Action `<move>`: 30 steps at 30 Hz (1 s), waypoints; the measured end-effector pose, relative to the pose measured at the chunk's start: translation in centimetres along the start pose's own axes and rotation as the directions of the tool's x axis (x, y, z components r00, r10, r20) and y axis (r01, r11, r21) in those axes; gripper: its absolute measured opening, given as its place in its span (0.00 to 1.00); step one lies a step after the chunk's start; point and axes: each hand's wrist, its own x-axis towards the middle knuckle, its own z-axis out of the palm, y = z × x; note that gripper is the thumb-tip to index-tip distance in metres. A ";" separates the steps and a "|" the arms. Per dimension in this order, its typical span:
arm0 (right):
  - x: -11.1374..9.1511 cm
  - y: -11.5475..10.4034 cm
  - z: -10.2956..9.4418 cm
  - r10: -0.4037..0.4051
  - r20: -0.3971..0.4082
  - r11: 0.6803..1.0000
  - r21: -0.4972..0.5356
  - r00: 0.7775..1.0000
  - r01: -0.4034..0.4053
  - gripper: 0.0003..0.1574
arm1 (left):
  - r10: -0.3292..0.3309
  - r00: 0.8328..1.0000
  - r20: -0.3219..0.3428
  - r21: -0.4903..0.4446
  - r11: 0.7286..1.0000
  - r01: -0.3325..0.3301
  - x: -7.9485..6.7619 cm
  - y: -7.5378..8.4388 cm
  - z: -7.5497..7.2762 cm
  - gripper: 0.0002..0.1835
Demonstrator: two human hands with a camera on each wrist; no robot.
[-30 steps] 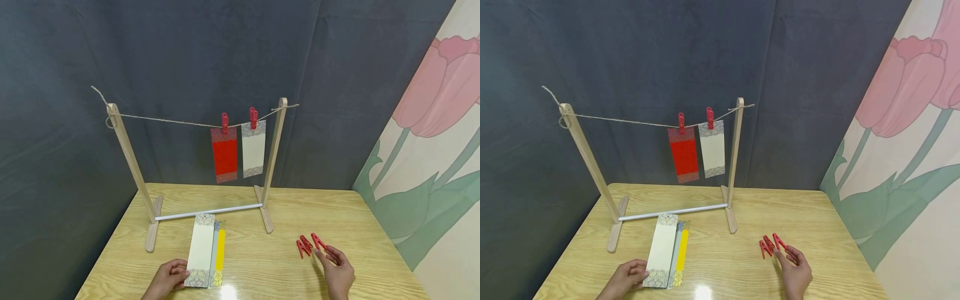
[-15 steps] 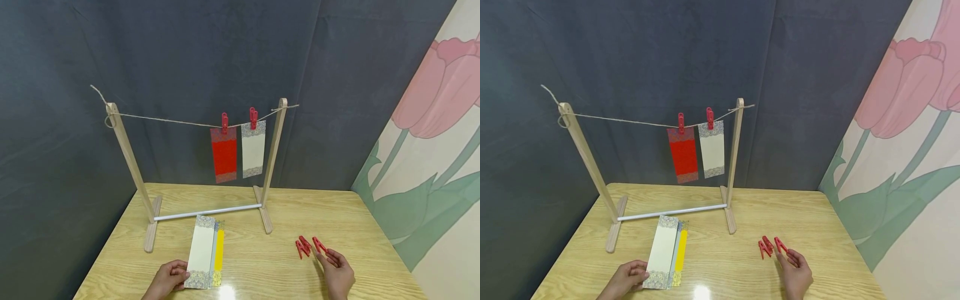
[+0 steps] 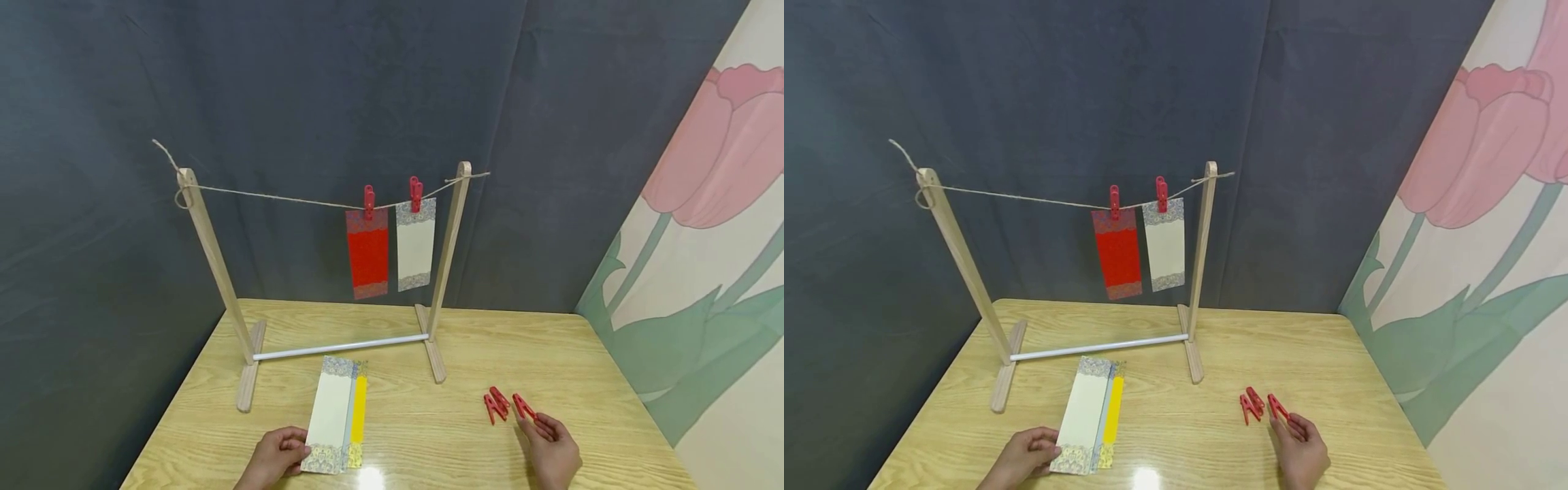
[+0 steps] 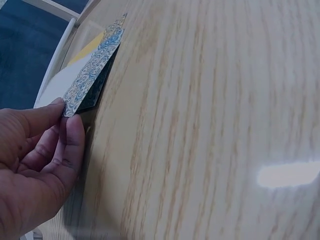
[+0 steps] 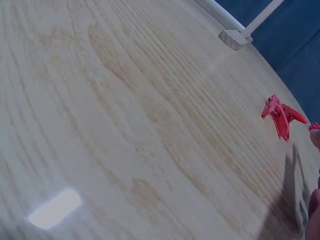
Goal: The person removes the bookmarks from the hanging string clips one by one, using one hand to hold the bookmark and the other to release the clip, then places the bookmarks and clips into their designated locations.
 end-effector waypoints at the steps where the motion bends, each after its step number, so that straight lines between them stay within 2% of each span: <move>1: 0.0 0.1 0.0 0.006 0.004 1.000 -0.001 1.000 -0.006 0.22 | 0.001 1.000 -0.007 0.010 1.000 -0.001 0.0 0.1 0.0 0.18; 16: -0.1 0.6 -0.1 0.016 0.028 0.999 -0.050 0.999 -0.014 0.25 | -0.033 0.999 -0.036 0.095 0.995 0.036 0.0 0.3 0.1 0.17; 21: -0.2 0.8 0.0 0.014 0.037 0.997 -0.075 0.999 -0.011 0.26 | -0.016 0.998 -0.060 0.136 0.990 0.024 0.0 0.2 0.3 0.16; 30: 0.0 1.5 0.5 0.034 0.028 0.989 -0.144 0.999 -0.029 0.24 | 0.003 0.998 -0.063 0.110 0.994 0.004 -0.1 0.0 0.3 0.17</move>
